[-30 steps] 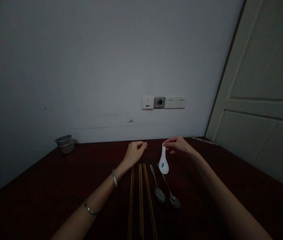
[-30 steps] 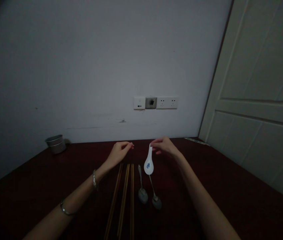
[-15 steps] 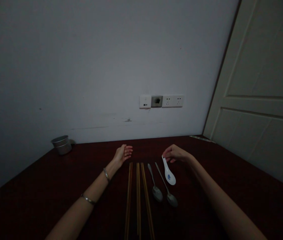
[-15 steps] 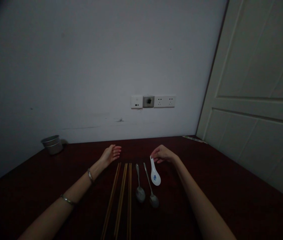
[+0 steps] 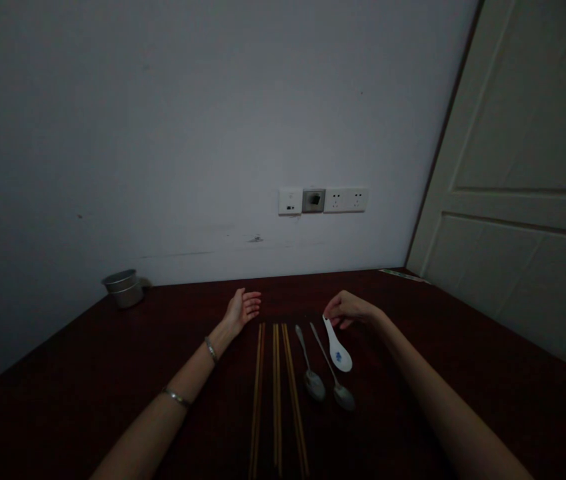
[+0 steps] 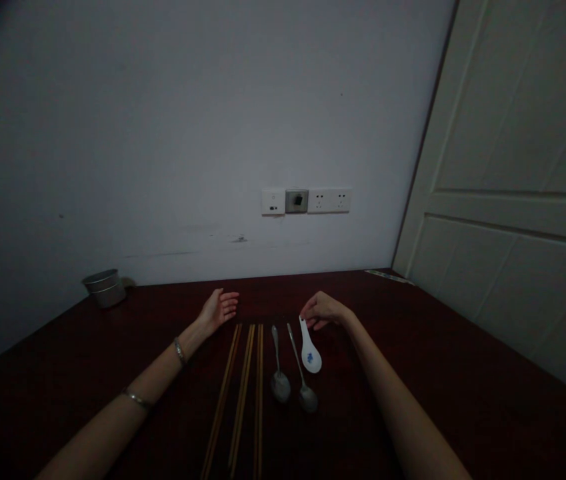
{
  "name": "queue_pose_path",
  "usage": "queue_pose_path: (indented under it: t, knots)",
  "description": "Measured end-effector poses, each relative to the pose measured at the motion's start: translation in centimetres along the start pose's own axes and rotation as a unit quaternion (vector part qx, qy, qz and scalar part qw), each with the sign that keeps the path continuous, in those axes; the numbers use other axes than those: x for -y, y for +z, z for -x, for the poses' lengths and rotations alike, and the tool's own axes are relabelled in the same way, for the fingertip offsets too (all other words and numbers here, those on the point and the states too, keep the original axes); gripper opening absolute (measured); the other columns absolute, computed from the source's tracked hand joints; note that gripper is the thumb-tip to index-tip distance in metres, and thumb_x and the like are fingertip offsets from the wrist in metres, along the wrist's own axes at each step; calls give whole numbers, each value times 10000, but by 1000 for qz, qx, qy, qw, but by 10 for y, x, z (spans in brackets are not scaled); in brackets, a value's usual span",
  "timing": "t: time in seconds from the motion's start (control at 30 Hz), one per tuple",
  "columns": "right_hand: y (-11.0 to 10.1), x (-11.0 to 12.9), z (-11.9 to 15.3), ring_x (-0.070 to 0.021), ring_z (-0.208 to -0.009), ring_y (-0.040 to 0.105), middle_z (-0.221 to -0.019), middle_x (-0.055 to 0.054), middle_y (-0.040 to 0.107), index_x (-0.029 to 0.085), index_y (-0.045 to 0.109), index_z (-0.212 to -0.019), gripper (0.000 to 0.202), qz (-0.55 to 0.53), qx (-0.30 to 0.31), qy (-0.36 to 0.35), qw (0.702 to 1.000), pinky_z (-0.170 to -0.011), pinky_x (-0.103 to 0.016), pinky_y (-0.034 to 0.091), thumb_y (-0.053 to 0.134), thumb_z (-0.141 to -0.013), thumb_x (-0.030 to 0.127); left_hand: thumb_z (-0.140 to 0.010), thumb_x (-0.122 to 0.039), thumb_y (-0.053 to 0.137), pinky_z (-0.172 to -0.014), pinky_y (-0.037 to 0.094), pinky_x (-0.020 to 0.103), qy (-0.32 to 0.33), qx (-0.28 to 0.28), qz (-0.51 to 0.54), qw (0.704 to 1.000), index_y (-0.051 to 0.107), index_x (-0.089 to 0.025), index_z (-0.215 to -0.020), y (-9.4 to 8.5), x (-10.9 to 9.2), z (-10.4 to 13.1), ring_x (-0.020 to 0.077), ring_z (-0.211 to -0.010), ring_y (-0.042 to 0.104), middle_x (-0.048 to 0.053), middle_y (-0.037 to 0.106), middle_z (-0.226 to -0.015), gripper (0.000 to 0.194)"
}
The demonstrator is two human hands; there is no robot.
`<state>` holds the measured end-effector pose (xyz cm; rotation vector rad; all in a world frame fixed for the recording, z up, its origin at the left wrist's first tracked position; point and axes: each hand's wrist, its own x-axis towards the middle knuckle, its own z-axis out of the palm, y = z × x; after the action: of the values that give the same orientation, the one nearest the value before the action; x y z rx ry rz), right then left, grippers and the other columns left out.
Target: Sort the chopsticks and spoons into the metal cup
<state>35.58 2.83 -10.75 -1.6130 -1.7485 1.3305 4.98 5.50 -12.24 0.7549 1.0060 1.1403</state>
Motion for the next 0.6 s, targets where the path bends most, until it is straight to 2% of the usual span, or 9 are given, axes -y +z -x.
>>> queue_pose_path:
  t: [0.6]
  knots:
    - [-4, -4, -2, -131, -673, 644, -755, -66, 689, 132, 666, -820, 202, 6, 34, -4, 999, -476, -149, 514, 669, -662, 257, -871, -359, 255, -463, 411, 217, 14, 1, -35, 999, 617, -103, -782, -5, 5, -5, 107, -444, 518, 44, 581, -558, 452]
